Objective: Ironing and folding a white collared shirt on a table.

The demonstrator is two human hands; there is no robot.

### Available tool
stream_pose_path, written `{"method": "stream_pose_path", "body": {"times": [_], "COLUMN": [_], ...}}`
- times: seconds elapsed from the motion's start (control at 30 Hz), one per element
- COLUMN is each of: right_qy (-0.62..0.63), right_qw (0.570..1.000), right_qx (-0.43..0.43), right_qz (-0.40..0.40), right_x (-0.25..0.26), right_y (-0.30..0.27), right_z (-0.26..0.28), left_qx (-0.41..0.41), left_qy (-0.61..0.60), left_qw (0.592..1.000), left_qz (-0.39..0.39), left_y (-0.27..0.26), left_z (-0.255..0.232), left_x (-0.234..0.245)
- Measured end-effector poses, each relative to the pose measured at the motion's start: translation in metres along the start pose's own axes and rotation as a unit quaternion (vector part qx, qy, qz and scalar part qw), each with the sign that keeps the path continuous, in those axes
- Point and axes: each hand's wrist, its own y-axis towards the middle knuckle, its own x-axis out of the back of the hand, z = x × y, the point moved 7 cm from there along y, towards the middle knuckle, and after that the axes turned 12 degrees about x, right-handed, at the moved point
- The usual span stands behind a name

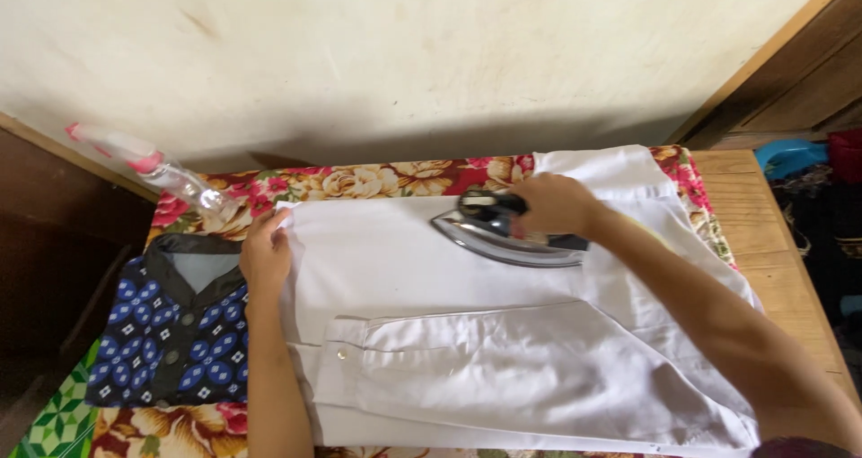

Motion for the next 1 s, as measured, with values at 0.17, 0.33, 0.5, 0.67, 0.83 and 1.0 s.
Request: {"method": "stream_pose_path", "body": {"times": [0.17, 0.33, 0.5, 0.67, 0.83, 1.0], "right_qy": [0.035, 0.073, 0.089, 0.052, 0.033, 0.029], "right_qw": [0.994, 0.994, 0.991, 0.998, 0.998, 0.988], "right_qx": [0.08, 0.052, 0.047, 0.032, -0.05, -0.149], "right_qz": [-0.059, -0.056, -0.086, -0.029, 0.005, 0.018], "right_x": [-0.002, -0.002, -0.012, -0.014, -0.005, 0.002], "right_y": [0.068, 0.106, 0.111, 0.047, -0.039, -0.1], "right_z": [0.094, 0.152, 0.151, 0.114, 0.032, -0.054], "left_qx": [-0.008, -0.006, -0.049, -0.063, -0.081, -0.089], "left_qy": [-0.01, 0.02, 0.097, 0.135, 0.138, 0.135], "left_qw": [1.0, 1.0, 0.993, 0.988, 0.986, 0.985], "left_qz": [0.001, -0.015, -0.038, -0.049, -0.05, -0.057], "left_y": [0.003, 0.0, -0.009, -0.016, -0.016, -0.018], "left_z": [0.003, -0.002, -0.023, -0.031, -0.026, -0.025], "left_x": [-0.002, -0.003, 0.003, 0.004, 0.002, 0.0]}}
